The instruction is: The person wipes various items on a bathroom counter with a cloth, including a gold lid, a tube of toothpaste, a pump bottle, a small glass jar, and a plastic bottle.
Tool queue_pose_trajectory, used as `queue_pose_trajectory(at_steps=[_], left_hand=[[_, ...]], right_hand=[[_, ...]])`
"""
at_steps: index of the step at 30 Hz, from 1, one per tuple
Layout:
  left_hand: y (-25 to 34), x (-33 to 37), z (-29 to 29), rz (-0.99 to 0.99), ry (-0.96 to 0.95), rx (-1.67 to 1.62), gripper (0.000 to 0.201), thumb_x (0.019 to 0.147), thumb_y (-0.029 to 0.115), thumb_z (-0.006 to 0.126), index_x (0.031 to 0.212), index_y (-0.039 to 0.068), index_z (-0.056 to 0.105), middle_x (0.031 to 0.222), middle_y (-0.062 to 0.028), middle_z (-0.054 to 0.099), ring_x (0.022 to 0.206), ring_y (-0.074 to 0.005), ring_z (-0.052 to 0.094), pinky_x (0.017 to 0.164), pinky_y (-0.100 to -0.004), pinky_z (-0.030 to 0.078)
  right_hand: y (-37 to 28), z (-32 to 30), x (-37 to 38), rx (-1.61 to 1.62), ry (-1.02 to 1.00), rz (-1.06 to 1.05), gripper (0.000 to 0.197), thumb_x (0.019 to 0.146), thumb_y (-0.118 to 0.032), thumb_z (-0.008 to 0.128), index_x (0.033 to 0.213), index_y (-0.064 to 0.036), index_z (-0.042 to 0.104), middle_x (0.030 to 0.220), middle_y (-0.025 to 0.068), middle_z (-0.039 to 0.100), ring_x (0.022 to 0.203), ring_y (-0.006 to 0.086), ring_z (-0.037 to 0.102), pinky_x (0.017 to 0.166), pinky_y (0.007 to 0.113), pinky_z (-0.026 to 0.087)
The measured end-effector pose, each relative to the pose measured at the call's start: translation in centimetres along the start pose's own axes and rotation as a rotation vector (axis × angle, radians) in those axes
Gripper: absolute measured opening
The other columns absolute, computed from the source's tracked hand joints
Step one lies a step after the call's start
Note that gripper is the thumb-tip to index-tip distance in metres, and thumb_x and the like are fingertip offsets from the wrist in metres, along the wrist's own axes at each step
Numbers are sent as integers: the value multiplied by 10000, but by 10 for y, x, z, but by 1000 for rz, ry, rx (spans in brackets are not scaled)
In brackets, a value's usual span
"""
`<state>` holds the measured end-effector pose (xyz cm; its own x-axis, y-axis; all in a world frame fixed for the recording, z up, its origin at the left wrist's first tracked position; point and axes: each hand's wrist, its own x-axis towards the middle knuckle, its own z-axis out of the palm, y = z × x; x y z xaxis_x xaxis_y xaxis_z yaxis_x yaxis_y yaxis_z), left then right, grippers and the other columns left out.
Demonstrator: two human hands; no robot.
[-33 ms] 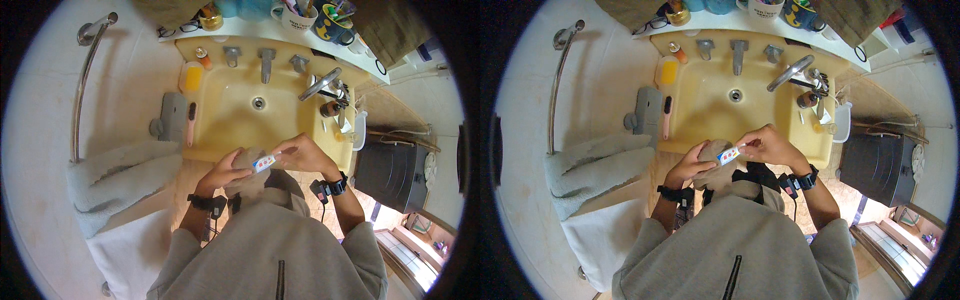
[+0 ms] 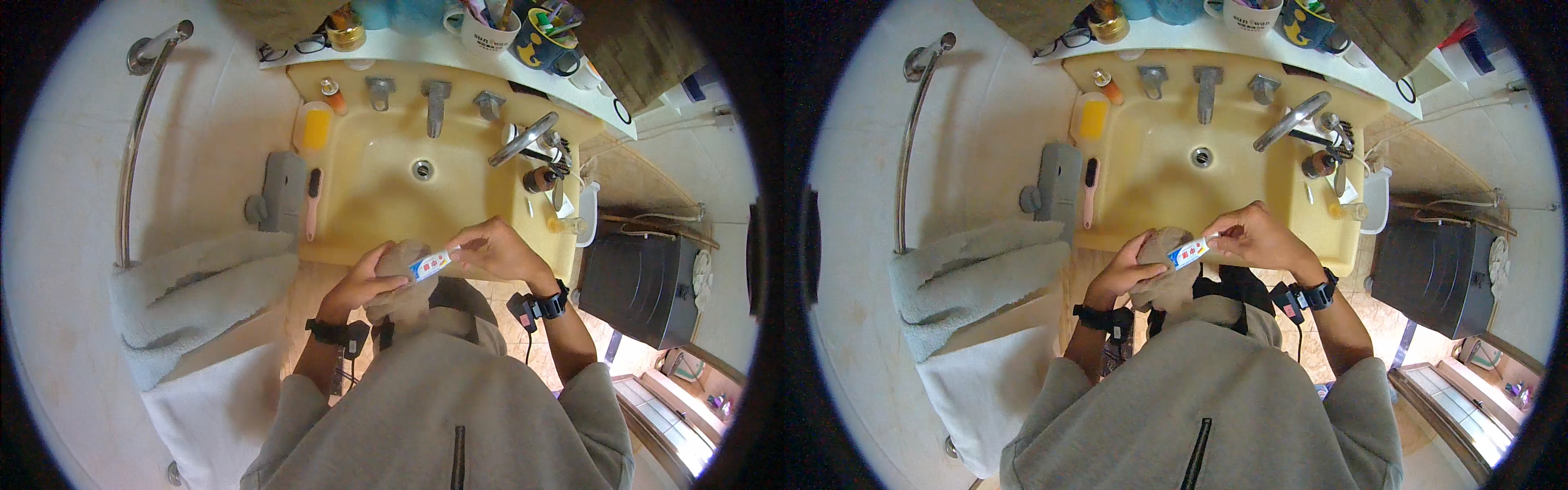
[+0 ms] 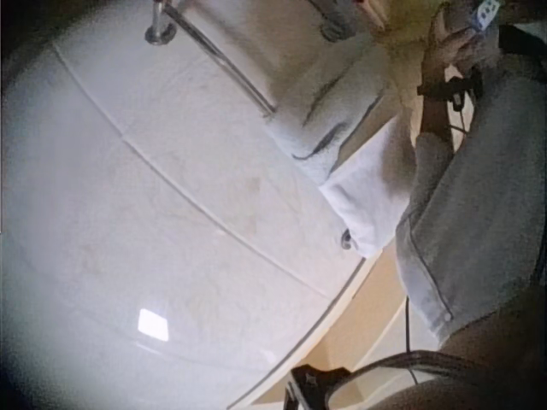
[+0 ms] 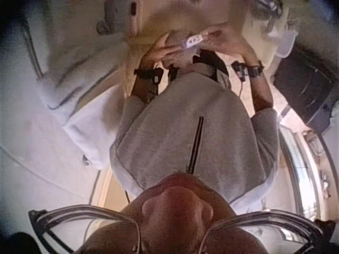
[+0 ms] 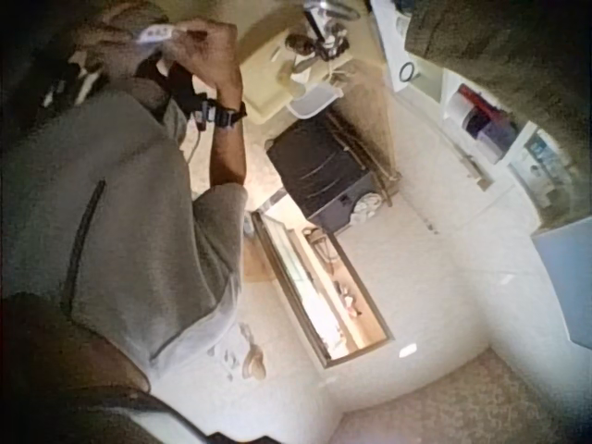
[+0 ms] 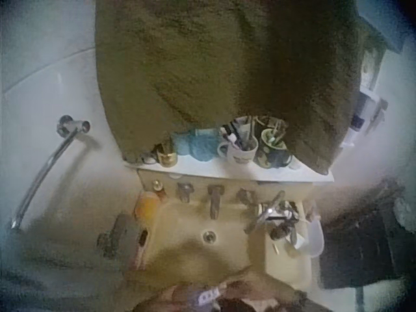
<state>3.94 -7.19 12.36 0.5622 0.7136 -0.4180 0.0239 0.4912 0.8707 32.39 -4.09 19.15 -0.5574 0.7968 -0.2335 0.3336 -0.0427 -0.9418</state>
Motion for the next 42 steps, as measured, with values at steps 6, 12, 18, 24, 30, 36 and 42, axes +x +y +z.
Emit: queue_pose_trajectory(at_steps=[6, 12, 18, 24, 30, 36, 42], left_hand=[[-17, -11, -3, -39, 266, -541, 538, 919, 12, 631, 1406, 20, 401, 1262, -74, 553, 1161, -176, 573, 930, -317, 528], [-47, 10, -41, 140, 360, -984, 455, 951, 83, 611, 1377, 81, 454, 1161, -63, 615, 1110, -164, 598, 920, -320, 523], [84, 85, -25, 626, 602, 581, 635, 845, 158, 725, 1387, 29, 421, 1306, -168, 565, 1146, -328, 594, 947, -402, 499], [163, 140, -38, 760, 573, 998, 782, 798, 143, 745, 1456, 1, 346, 1461, -209, 426, 1299, -402, 460, 1060, -427, 410], [162, 155, -59, 706, 480, 1152, 779, 813, 164, 721, 1468, 13, 328, 1513, -177, 376, 1284, -395, 477, 1018, -440, 448], [163, 165, -63, 755, 573, 1219, 784, 808, 175, 721, 1472, 26, 331, 1552, -154, 317, 1252, -395, 507, 962, -459, 489], [173, 179, -69, 721, 564, 1194, 788, 809, 216, 730, 1474, 49, 341, 1571, -141, 287, 1245, -390, 515, 956, -471, 495]], right_hand=[[-11, -16, 24, -111, 83, -38, 167, 885, -37, 682, 1037, 32, 694, 808, 63, 700, 707, 112, 655, 685, 264, 542], [-29, -59, 96, -141, 710, -132, 157, 896, -80, 672, 1007, 31, 680, 745, 86, 702, 646, 121, 664, 603, 259, 517], [-30, -76, 185, 121, 956, -322, 167, 879, -114, 701, 871, 10, 590, 702, 120, 682, 638, 131, 671, 572, 294, 512], [-34, -63, 215, -426, 1114, -282, 270, 808, -205, 772, 838, -18, 580, 708, 146, 691, 619, 276, 687, 593, 378, 534], [-27, -72, 217, -391, 998, -286, 208, 845, -152, 723, 947, 2, 626, 828, 183, 708, 680, 294, 700, 652, 380, 548], [-24, -94, 219, -555, 989, -318, 199, 848, -95, 687, 1022, 0, 660, 881, 182, 708, 744, 334, 688, 690, 409, 544], [-13, -107, 221, -765, 1072, -431, 166, 830, -70, 672, 989, -28, 693, 958, 165, 680, 768, 373, 649, 700, 448, 524]])
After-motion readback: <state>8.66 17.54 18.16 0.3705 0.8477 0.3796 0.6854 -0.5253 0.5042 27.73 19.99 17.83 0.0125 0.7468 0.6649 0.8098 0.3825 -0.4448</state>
